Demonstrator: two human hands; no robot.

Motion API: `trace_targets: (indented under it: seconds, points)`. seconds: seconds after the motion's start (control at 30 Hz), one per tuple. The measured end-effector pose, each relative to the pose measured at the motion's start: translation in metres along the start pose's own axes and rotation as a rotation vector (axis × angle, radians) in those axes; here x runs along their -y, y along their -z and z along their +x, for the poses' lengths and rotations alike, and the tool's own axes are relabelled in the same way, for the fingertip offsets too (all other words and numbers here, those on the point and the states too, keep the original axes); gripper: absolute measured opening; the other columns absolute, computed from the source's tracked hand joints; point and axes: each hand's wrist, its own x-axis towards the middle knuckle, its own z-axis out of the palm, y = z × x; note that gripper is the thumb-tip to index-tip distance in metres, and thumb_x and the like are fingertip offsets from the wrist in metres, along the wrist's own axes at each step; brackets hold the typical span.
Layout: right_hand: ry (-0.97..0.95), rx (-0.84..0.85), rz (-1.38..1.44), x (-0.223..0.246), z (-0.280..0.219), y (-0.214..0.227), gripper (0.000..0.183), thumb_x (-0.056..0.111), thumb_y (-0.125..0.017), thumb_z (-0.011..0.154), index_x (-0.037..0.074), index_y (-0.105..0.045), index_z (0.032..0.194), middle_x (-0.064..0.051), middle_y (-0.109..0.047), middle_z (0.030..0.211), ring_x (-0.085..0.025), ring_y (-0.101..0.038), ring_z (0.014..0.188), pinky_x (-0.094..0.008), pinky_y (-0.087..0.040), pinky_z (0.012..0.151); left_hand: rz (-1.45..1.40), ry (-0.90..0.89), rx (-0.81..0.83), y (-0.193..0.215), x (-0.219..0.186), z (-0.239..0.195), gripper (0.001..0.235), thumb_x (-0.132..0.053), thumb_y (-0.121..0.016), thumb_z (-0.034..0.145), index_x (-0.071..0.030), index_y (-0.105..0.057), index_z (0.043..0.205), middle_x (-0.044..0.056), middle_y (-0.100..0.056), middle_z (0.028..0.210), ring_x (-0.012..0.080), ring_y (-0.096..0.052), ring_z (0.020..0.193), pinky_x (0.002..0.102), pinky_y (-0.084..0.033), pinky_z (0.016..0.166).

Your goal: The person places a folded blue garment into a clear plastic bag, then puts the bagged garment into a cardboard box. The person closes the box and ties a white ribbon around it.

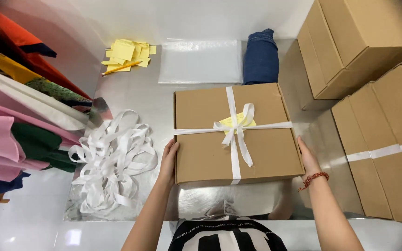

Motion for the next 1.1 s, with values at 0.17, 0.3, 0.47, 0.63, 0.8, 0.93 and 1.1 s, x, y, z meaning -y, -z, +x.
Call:
trace_targets:
  seconds: [0.17,0.3,0.47,0.63,0.8,0.93,1.1]
  points:
    - [-0.093,0.164,0.016,0.002,0.007,0.01,0.067,0.06,-0.054,0.108,0.017,-0.051,0.158,-0.013,-0.054,0.153,-0.032,-0.057,0.129,-0.047,-0.05,0.104,0.044,0.051,0.091,0.012,-0.008,0.0,0.088,-0.044,-0.066,0.101,-0.018,-0.02,0.171,0.023,-0.03,0.173,0.0446,-0.036,0.155,0.058,-0.041,0.12]
    - [-0.146,0.277,0.061,-0.045,0.039,0.038,0.057,0.047,-0.065,0.104,0.018,-0.056,0.152,-0.013,-0.062,0.143,-0.029,-0.065,0.114,-0.046,-0.056,0.093,0.182,0.124,0.192,0.014,-0.024,-0.014,0.098,-0.043,-0.072,0.095,-0.027,-0.015,0.173,0.028,-0.035,0.169,0.0489,-0.042,0.151,0.063,-0.045,0.114]
    - [-0.202,0.232,0.111,-0.074,0.016,0.049,0.07,0.05,-0.07,0.097,0.014,-0.054,0.154,-0.015,-0.061,0.141,-0.032,-0.065,0.108,-0.048,-0.057,0.087,0.212,0.153,0.239,0.022,-0.031,-0.018,0.094,-0.046,-0.068,0.097,-0.026,-0.017,0.173,0.03,-0.03,0.171,0.0491,-0.036,0.154,0.065,-0.038,0.118]
    - [-0.144,0.166,0.241,-0.118,0.011,0.043,0.06,0.052,-0.068,0.099,0.019,-0.058,0.148,-0.01,-0.064,0.132,-0.025,-0.065,0.099,-0.042,-0.056,0.085,0.236,0.137,0.285,0.027,-0.051,-0.026,0.094,-0.051,-0.065,0.098,-0.023,-0.016,0.173,0.029,-0.023,0.174,0.0481,-0.026,0.16,0.065,-0.029,0.125]
    - [-0.08,0.023,0.272,-0.121,-0.025,0.011,0.036,0.047,-0.068,0.093,0.015,-0.068,0.109,-0.011,-0.072,0.099,-0.031,-0.069,0.083,-0.045,-0.054,0.066,0.233,0.174,0.251,0.061,-0.076,-0.014,0.072,-0.035,-0.062,0.09,-0.023,-0.046,0.159,0.007,-0.064,0.142,0.0225,-0.064,0.118,0.037,-0.053,0.093]
    - [-0.109,0.095,0.323,-0.111,-0.022,-0.011,0.064,0.054,-0.068,0.094,0.016,-0.061,0.146,-0.015,-0.063,0.138,-0.034,-0.064,0.105,-0.05,-0.052,0.091,0.258,0.101,0.337,0.082,-0.121,-0.019,0.094,-0.051,-0.067,0.098,-0.023,-0.018,0.173,0.017,-0.013,0.179,0.0364,-0.024,0.163,0.059,-0.028,0.128]
    - [0.091,0.116,0.302,-0.058,-0.035,-0.045,0.065,0.058,-0.066,0.095,0.018,-0.059,0.145,-0.008,-0.062,0.133,-0.026,-0.063,0.106,-0.041,-0.051,0.089,-0.006,-0.106,0.425,0.108,-0.159,0.003,0.075,-0.057,-0.051,0.104,-0.02,-0.038,0.167,0.018,-0.037,0.171,0.0378,-0.041,0.154,0.052,-0.042,0.119]
